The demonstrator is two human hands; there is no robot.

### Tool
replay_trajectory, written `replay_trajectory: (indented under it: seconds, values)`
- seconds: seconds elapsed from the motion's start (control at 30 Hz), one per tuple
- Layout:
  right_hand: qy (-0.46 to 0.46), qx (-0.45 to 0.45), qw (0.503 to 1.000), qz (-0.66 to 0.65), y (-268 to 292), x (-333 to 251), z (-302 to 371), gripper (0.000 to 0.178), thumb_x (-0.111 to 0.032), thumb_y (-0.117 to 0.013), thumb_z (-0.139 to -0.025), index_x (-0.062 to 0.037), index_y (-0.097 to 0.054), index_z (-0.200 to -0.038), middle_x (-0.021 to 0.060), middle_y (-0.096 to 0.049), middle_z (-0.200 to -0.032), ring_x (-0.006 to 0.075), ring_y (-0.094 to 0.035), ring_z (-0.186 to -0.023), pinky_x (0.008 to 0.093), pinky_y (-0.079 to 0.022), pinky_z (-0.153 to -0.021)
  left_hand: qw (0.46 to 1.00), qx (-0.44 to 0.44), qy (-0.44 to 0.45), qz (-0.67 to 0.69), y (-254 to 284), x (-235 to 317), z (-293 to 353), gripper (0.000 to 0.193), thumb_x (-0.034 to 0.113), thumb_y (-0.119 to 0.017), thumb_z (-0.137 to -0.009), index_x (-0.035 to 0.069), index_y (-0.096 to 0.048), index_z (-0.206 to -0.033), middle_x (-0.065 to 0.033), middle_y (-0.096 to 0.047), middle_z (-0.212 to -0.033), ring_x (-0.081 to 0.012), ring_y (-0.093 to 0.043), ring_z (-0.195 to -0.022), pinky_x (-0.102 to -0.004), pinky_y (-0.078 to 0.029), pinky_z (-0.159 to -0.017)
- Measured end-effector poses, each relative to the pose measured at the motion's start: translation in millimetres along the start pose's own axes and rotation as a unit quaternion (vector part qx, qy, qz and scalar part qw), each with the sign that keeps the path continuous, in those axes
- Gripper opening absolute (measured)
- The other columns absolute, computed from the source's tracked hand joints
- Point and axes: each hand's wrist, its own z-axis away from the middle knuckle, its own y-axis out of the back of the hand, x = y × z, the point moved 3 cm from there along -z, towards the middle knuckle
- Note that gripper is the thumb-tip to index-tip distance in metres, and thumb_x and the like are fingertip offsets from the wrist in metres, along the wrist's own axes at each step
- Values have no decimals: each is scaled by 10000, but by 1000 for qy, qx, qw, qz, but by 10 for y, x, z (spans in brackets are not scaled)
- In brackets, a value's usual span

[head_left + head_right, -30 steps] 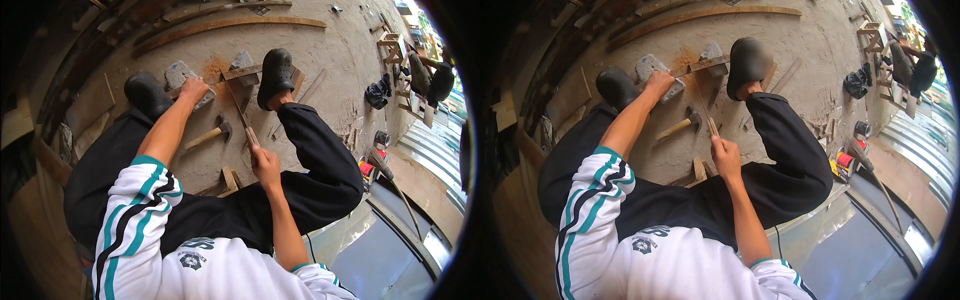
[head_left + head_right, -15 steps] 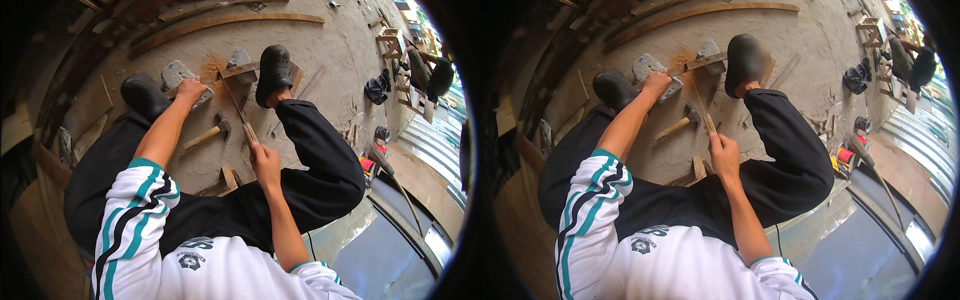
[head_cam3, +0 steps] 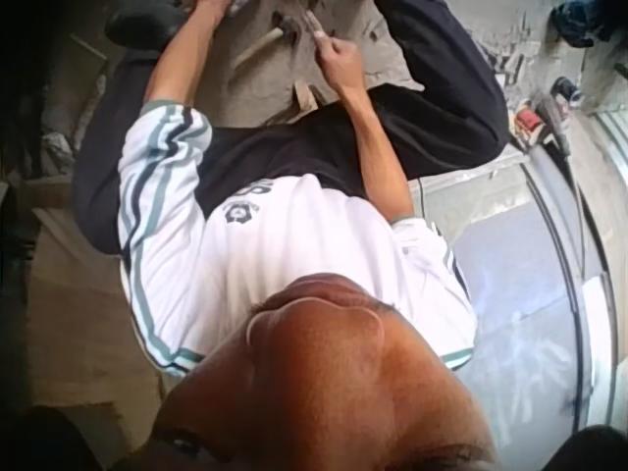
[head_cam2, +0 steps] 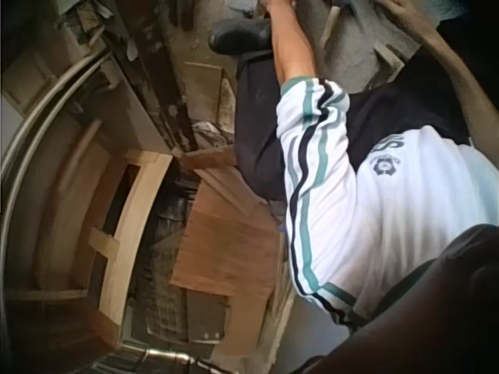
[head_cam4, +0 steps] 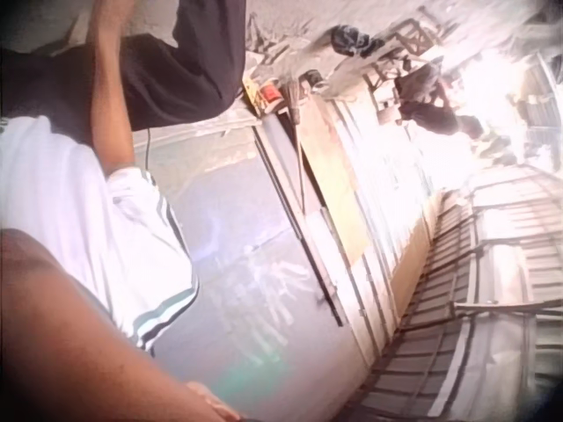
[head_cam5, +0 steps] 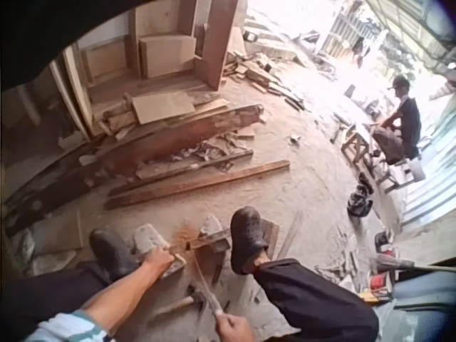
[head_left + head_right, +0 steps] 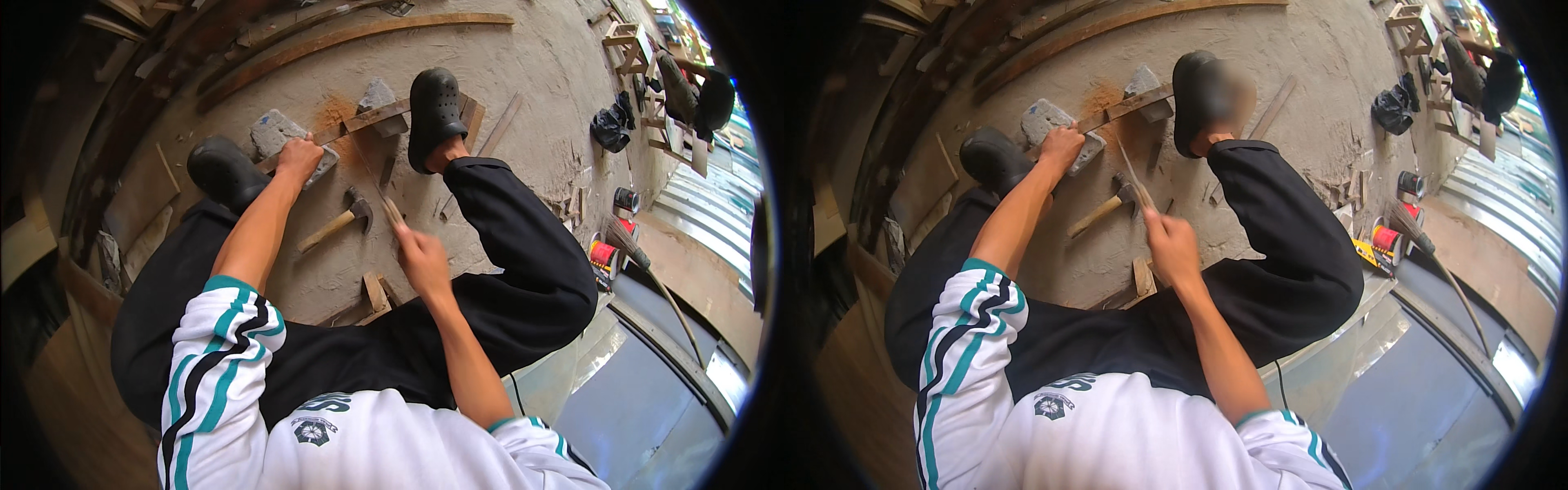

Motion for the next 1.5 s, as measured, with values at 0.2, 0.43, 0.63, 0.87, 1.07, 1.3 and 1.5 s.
replay_trajectory:
  seconds: [0.2,0.43,0.63,0.87,1.07,1.3,1.5]
  values:
    - [67,36,996,34,-379,129,-502,583,-441,-497,-980,20,-529,-625,39,-471,-522,131,-432,-510,336,-355,-505,1000,-15,12,13,10,-29,47,245,117,-528,-909,-13,-731,-866,-193,-719,-894,-289,-717,-847,-396,-574,-703]
    - [-35,-18,999,-11,49,229,31,558,-421,-521,-961,57,-573,-677,128,-469,-521,188,-471,-518,380,-389,-539,1000,10,-6,-19,-57,-24,22,223,106,-544,-910,-11,-732,-879,-181,-723,-887,-293,-720,-820,-393,-578,-692]
    - [36,24,999,17,-403,123,-526,563,-421,-507,-979,14,-527,-623,67,-465,-524,145,-425,-493,343,-341,-502,1000,-14,4,2,-6,-18,36,223,101,-539,-912,-11,-732,-904,-183,-722,-885,-289,-720,-829,-389,-579,-701]
    - [-29,-14,999,-14,104,172,128,558,-408,-519,-967,52,-556,-654,116,-477,-514,183,-449,-494,403,-373,-510,1000,8,-11,-22,-59,57,15,236,109,-531,-916,-16,-731,-893,-198,-718,-901,-285,-720,-853,-390,-579,-695]
    - [35,17,998,40,-347,73,-566,583,-449,-499,-963,62,-554,-688,128,-476,-539,190,-474,-521,390,-388,-548,1000,-21,-1,10,38,-32,68,253,100,-517,-926,-16,-732,-858,-200,-716,-870,-294,-719,-841,-395,-578,-693]
    - [-31,-25,998,-57,123,179,170,548,-436,-515,-988,-59,-492,-591,-26,-420,-520,73,-349,-472,280,-256,-447,1000,-1,5,0,74,37,6,275,94,-495,-938,-17,-730,-847,-194,-716,-851,-305,-719,-806,-393,-571,-707]
    - [58,21,997,45,-387,105,-646,601,-455,-485,-984,25,-514,-623,27,-454,-520,138,-408,-493,359,-350,-495,998,-48,28,12,10,-41,8,219,100,-543,-888,-3,-736,-881,-207,-711,-969,-313,-712,-831,-381,-576,-717]
